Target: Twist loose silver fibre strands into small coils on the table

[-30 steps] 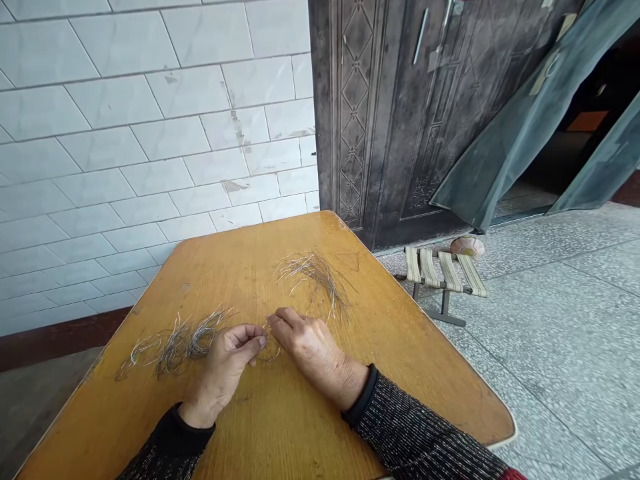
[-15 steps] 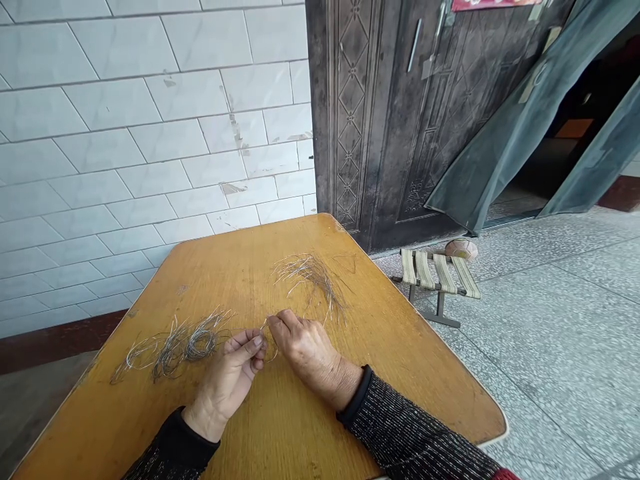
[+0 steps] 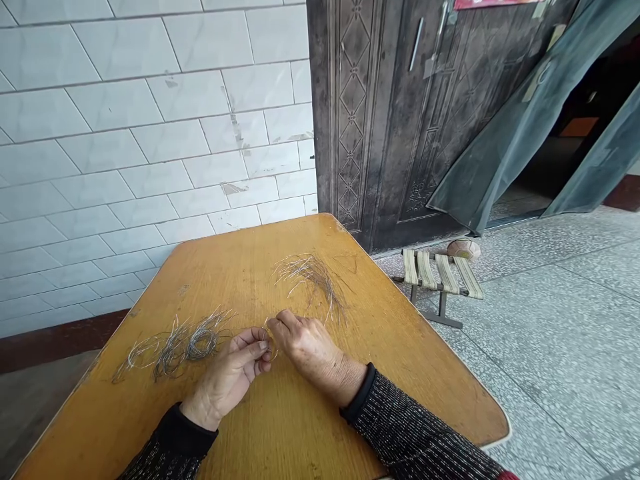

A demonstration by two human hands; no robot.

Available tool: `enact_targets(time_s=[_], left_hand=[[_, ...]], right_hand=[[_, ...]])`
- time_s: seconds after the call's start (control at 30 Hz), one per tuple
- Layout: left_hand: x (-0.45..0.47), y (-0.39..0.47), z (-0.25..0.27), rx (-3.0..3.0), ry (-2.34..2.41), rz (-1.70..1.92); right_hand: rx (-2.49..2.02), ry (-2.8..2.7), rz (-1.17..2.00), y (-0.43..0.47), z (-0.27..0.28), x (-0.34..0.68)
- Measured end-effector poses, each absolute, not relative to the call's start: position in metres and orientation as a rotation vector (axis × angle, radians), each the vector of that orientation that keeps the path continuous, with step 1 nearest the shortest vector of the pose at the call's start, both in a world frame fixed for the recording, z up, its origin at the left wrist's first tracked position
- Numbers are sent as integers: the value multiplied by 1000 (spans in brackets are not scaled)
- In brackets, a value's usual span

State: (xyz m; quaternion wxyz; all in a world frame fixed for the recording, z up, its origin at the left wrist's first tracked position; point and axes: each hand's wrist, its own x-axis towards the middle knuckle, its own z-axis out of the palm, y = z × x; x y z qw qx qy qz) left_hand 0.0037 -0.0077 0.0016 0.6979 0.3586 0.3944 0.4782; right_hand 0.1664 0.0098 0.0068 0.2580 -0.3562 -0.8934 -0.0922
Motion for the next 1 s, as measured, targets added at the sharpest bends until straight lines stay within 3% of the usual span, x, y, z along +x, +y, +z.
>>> enact_targets(time_s=[0.43, 0.8, 1.0], left_hand=[[-4, -2, 0, 649, 748, 980], [2, -4, -2, 780, 671, 1173], [-1, 1, 3, 709, 781, 1347]], right_hand=[[-885, -2428, -218, 7, 9, 166], [-799, -2185, -156, 8, 5, 163], [-821, -1786, 67, 11, 17, 166]])
